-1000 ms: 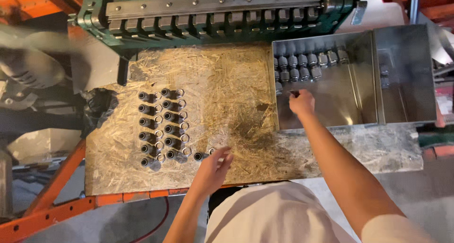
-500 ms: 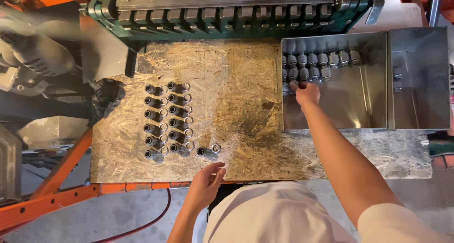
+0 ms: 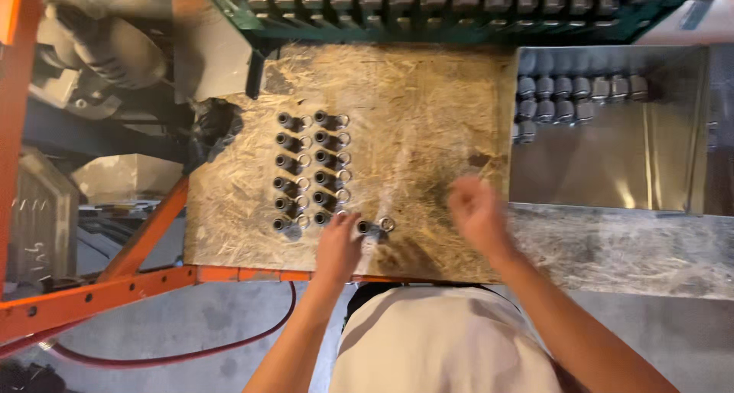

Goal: The person picks up small metal sleeves and threaded metal pieces from a workbench, screws them together by hand, and places the assembled units into a metal tray. The process is repeated for multiple units.

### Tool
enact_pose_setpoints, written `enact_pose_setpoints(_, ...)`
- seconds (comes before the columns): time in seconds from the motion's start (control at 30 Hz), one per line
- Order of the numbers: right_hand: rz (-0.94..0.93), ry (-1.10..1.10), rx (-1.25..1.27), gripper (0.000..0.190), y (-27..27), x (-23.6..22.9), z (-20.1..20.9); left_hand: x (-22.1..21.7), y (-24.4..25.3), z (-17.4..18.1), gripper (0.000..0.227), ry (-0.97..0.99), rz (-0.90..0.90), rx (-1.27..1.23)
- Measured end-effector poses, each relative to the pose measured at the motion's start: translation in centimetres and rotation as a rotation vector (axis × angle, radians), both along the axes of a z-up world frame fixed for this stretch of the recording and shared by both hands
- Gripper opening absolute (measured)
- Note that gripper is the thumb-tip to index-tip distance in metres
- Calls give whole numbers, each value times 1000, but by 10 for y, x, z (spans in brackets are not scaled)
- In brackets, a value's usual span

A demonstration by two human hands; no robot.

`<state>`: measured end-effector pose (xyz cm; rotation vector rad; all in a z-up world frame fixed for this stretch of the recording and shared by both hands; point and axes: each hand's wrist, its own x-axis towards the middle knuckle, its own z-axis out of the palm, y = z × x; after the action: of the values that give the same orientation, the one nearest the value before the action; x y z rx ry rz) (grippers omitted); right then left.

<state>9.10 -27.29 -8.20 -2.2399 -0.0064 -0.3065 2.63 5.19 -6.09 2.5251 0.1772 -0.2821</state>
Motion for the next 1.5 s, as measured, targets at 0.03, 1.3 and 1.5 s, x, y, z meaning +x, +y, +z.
enact_pose_setpoints(0.03,137,217,18,19,26,-19,-18,3,-4,-3,68,35,-106,61)
enact_pose_setpoints(1.3,426,233,735,52,90,-27,145,35,1,104,47,227,185,-1319)
enact_pose_setpoints(1.5,379,460,725,42,90,-20,147,41,11,118,47,293,133,-1197)
